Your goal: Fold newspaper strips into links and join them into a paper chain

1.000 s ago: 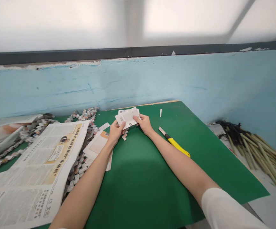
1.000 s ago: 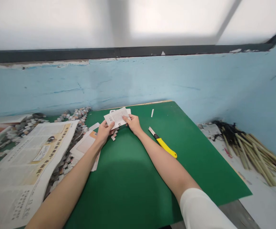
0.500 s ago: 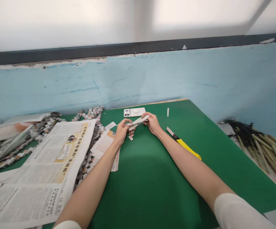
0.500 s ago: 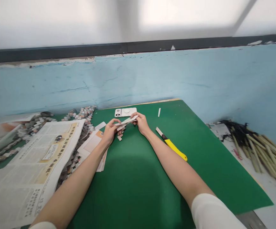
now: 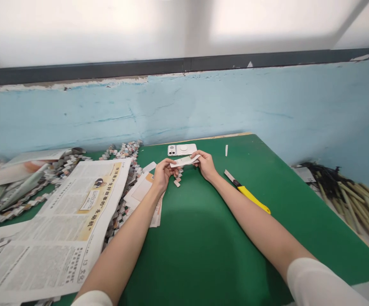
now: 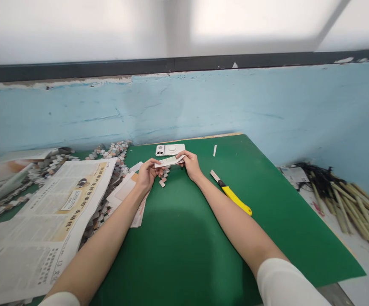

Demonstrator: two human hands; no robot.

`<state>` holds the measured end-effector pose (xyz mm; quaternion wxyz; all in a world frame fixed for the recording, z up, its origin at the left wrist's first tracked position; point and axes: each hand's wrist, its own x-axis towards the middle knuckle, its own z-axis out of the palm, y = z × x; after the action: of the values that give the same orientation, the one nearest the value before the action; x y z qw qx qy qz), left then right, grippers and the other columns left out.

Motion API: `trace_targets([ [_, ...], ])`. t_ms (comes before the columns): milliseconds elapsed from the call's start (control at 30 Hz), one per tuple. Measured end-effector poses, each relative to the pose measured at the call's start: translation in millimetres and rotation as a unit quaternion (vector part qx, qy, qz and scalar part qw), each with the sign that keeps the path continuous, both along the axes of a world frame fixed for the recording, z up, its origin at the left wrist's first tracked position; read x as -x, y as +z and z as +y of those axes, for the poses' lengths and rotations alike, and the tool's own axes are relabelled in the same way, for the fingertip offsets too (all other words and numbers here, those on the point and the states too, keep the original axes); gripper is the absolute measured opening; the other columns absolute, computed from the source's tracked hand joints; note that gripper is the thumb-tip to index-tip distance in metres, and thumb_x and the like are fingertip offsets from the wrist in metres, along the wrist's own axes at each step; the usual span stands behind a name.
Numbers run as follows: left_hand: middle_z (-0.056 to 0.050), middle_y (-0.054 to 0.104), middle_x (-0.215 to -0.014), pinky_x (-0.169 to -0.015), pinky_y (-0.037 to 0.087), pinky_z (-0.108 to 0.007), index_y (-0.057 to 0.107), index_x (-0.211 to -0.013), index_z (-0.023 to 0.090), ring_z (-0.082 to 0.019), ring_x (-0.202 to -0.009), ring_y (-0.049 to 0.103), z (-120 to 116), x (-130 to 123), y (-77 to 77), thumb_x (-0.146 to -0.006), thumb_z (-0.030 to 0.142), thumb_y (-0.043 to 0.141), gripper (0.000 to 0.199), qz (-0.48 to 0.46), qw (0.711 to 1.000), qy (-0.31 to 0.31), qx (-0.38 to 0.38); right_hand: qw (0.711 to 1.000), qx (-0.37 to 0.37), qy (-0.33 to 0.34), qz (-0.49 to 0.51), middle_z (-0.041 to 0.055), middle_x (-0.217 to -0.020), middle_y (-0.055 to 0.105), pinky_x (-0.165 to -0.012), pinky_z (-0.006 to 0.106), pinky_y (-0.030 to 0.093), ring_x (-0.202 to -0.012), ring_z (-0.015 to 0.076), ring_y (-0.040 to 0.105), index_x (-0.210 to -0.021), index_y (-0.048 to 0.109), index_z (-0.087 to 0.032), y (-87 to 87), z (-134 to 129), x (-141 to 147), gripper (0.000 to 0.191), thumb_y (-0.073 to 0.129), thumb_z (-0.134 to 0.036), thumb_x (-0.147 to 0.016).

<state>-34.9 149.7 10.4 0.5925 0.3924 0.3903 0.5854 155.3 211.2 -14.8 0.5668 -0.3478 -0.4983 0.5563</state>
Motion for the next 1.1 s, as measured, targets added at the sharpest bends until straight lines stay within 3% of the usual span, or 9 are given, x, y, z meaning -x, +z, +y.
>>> trace_targets([
  [133,-0.004,0.068,-0.065,-0.042,0.048,-0.029,0.060,-0.120,0.016,-0.020,-0.047,0.062,2,-3,0.8,-0.088,0.069,0.054,0.062,0.043,0.998,-0.019,0.038,0.999,-0.024,0.028,-0.012,0.0003,-0.065,0.062,-0.052,0.024,0.036,-0.056,0.0128,0.050,-0.071,0.069,-0.019,0.9,-3,-1,0.014,0.059,-0.027,-0.078],
  [267,-0.002,0.067,-0.065,-0.044,0.051,-0.025,0.065,-0.119,0.015,-0.015,-0.046,0.060,2,-5,-3.7,-0.076,0.060,0.080,0.064,0.176,0.983,-0.047,0.025,0.997,-0.038,0.049,-0.038,0.0009,-0.068,0.062,-0.053,0.026,0.039,-0.057,0.0135,0.049,-0.078,0.071,-0.019,2.8,-6,-1,0.017,0.060,-0.031,-0.082],
  [433,-0.001,0.067,-0.065,-0.042,0.052,-0.025,0.064,-0.118,0.014,-0.014,-0.044,0.059,2,-4,-9.4,-0.078,0.059,0.080,0.062,0.163,0.986,-0.034,0.018,0.999,-0.014,0.033,0.014,-0.0007,-0.069,0.059,-0.054,0.028,0.045,-0.057,0.0154,0.052,-0.116,0.069,-0.021,3.1,-5,1,0.043,0.056,-0.054,-0.092],
  [533,-0.002,0.069,-0.067,-0.043,0.052,-0.025,0.063,-0.118,0.014,-0.014,-0.046,0.060,4,-5,-10.3,-0.077,0.059,0.080,0.063,0.145,0.989,-0.023,0.020,0.999,-0.019,0.034,-0.015,-0.0009,-0.066,0.059,-0.055,0.029,0.046,-0.055,0.0151,0.053,-0.101,0.069,-0.019,2.8,-4,2,0.046,0.062,-0.064,-0.089],
  [700,-0.002,0.070,-0.067,-0.043,0.051,-0.024,0.063,-0.117,0.015,-0.014,-0.046,0.061,4,-6,-10.6,-0.077,0.058,0.081,0.061,0.128,0.991,-0.018,0.018,0.990,-0.045,0.037,-0.131,-0.0002,-0.055,0.057,-0.055,0.028,0.039,-0.053,0.0140,0.050,-0.068,0.065,-0.018,3.4,-8,3,0.051,0.070,-0.065,-0.085],
  [1100,-0.004,0.071,-0.070,-0.044,0.051,-0.023,0.066,-0.116,0.015,-0.014,-0.049,0.062,0,-7,-5.4,-0.074,0.056,0.084,0.061,0.126,0.992,-0.010,0.025,0.985,-0.059,0.030,-0.158,0.0003,-0.056,0.059,-0.055,0.028,0.039,-0.053,0.0144,0.050,-0.069,0.068,-0.018,6.1,-11,3,0.052,0.070,-0.067,-0.083],
])
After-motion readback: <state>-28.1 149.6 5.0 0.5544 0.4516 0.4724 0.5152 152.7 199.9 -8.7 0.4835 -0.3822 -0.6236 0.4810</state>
